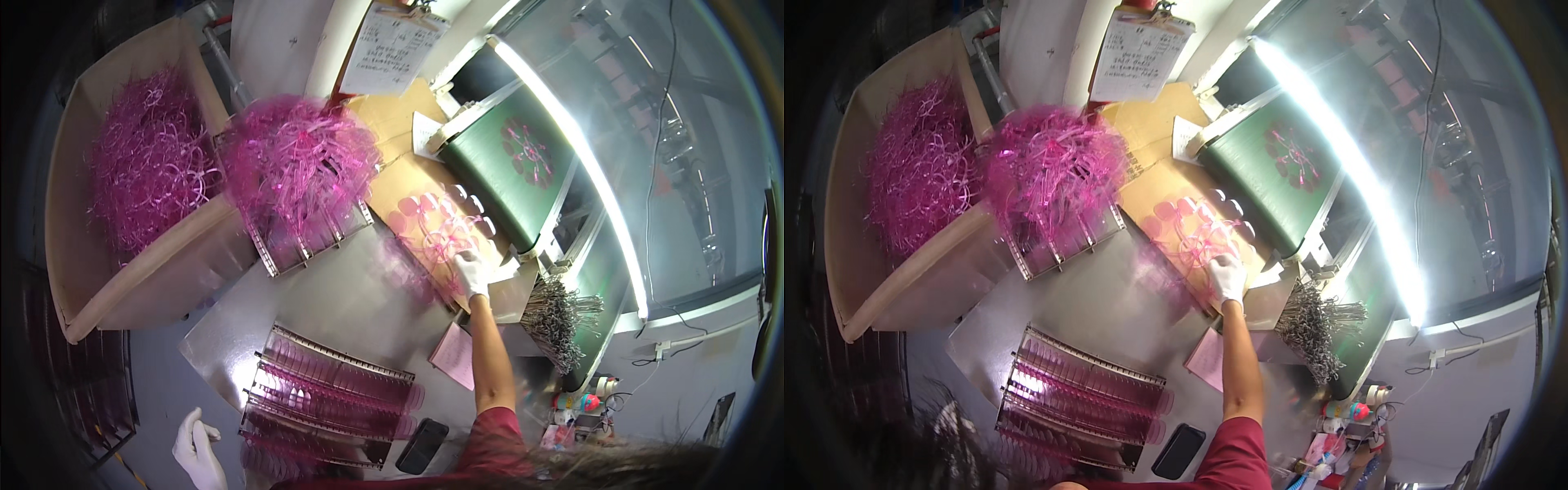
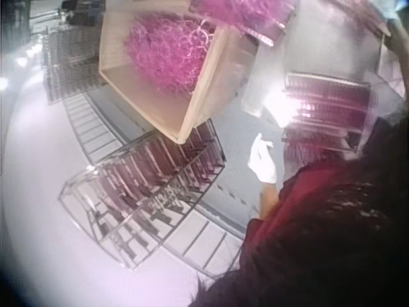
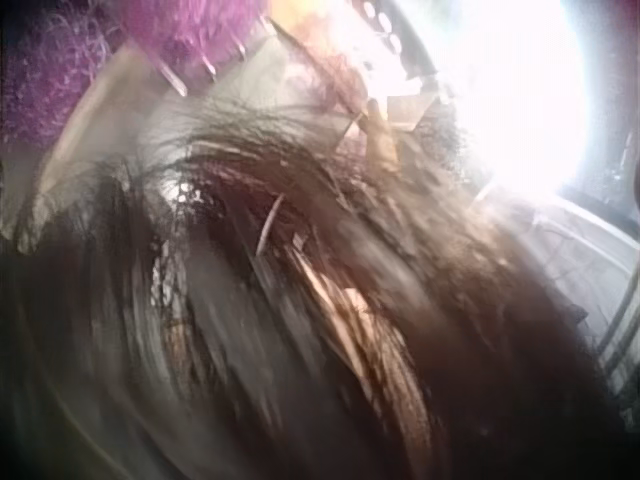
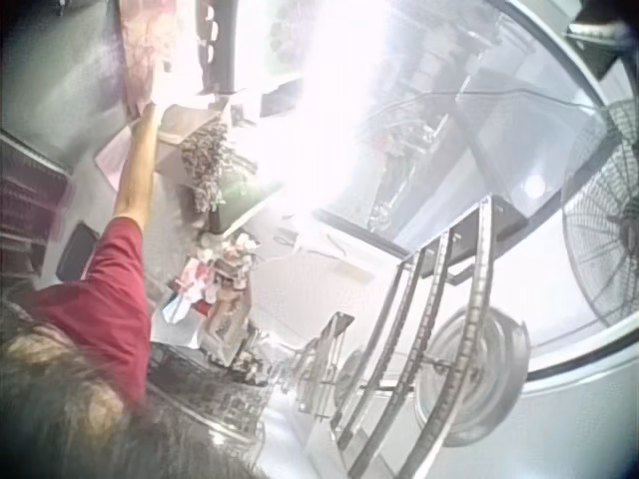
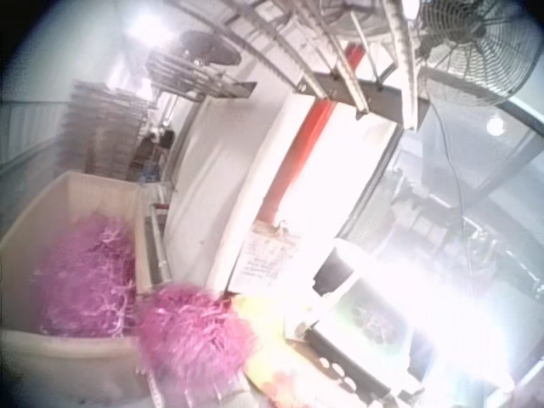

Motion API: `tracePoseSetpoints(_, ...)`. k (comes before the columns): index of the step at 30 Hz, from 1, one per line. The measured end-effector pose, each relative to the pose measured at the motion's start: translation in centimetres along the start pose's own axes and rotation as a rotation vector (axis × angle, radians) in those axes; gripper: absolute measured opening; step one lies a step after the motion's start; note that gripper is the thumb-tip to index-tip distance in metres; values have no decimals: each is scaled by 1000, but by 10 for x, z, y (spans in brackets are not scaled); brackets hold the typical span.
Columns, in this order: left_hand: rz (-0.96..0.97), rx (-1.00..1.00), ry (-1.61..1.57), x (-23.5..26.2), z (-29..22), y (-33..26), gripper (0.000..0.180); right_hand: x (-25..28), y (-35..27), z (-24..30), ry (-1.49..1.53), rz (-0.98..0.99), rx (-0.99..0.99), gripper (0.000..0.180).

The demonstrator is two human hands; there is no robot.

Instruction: The person puts on gloves and repeatedly picks pink decorative strands from a bin, then places them into slots on a metal rack. The person occasionally moves the rack to a nearby cart and returns to continue filling it.

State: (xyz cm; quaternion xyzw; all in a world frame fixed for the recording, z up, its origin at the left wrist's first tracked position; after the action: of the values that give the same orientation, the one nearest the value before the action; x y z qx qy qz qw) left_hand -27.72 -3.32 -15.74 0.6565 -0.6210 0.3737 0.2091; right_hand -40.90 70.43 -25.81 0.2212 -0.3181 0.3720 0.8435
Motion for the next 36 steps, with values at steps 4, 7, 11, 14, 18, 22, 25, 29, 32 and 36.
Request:
tracePoseSetpoints(4, -19, -44, -13, 16, -5, -4, 31, -17, -17, 14, -344, -61, 130, 17)
tracePoseSetpoints(7, -9, -60, -56, 28, -2, -6, 30, -12, -21, 23, -260, -39, -6, 19)
tracePoseSetpoints(11, 61, -124, -222, 26, -16, -7, 30, 16, -66, 78, -215, 121, -93, 24)
tracePoseSetpoints(14, 376, -258, -486, -1, -50, -10, 32, 61, -153, 143, 85, 35, -53, 25)
tracePoseSetpoints(18, 845, -269, -810, -55, -81, -46, 41, 68, -311, 224, 421, 52, -92, 28)
tracePoseSetpoints(22, 1123, -167, -1247, -62, -104, -90, 66, 50, -459, 295, 742, 220, -156, 37)
tracePoseSetpoints(25, 1161, -301, -1452, -70, -94, -100, 95, 36, -526, 329, 837, 354, -226, 50)
tracePoseSetpoints(29, 1231, -403, -1547, -37, -124, -128, 101, 70, -556, 347, 704, 213, -143, 51)
tracePoseSetpoints(32, 1140, -536, -1478, -21, -136, -130, 92, 94, -566, 373, 531, 74, 142, 51)
tracePoseSetpoints(36, 1077, -568, -1522, 14, -153, -135, 65, 141, -584, 388, 513, -242, 316, 37)
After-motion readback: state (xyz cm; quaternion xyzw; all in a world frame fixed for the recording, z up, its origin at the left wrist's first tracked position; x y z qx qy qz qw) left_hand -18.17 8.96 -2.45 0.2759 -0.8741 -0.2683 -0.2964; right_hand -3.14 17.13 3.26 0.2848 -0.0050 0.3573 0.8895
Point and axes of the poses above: each hand's wrist, its own y-axis towards the middle knuckle, its own x-axis out of the back of the hand, z = x × y, the point moved 9 cm from there along y, towards the middle knuckle, and after that the axes turned 13 degrees about y, right-handed, at the moved point
